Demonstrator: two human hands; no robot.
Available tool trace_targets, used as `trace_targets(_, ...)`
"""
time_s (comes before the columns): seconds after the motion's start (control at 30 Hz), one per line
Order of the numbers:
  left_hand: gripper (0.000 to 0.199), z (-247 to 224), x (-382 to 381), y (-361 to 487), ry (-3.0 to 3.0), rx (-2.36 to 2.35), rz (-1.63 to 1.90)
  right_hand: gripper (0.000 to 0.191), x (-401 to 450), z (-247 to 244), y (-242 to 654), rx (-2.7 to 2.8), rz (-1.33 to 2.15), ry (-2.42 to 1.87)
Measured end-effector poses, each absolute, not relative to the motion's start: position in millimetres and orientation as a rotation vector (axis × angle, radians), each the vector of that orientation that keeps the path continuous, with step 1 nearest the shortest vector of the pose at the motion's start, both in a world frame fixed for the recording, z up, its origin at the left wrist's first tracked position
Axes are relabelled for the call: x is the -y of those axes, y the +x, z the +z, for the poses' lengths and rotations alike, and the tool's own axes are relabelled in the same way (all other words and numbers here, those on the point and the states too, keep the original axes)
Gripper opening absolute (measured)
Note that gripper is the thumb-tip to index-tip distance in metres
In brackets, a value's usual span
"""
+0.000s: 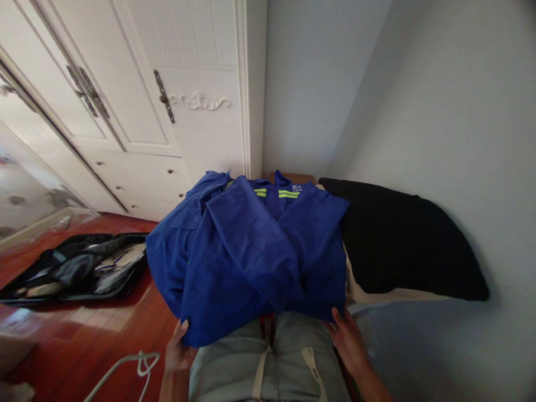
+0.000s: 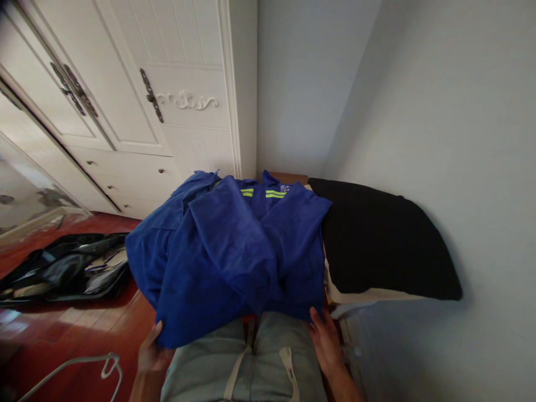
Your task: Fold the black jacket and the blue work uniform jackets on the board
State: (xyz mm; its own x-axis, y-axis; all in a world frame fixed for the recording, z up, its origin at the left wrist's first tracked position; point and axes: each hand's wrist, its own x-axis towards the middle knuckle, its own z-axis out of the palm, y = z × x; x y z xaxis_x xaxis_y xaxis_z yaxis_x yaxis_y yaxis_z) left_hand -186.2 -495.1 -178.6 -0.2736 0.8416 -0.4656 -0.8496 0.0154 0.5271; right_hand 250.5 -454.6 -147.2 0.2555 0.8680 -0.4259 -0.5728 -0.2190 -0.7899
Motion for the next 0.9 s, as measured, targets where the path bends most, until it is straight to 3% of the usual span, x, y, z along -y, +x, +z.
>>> trace_targets(0.2, 0.062, -140, 489, -170, 0.031, -1.077, 1.681, 0.052, 479, -106, 272, 0.415, 1.312, -1.305)
trace_targets(0.33, 0.052, -126, 491, -167, 0.107, -1.120, 1.674, 0.060, 492, -74, 288, 0.430, 1.255, -1.386)
trace_targets(0.53, 0.058, -124, 496, -171, 0.207, -1.109, 1.658, 0.071, 504, -49, 289, 0.436, 1.220, -1.363)
trace_targets(0.7, 0.042, -136, 497, -178, 0.193, -1.005, 1.721, 0.064, 508, -51, 287, 0.446, 1.247, -1.305)
trace_targets(0.9, 0.035, -155, 489, -154, 0.118, -1.151, 1.711, 0.047, 513, -54, 289, 0.415, 1.347, -1.301)
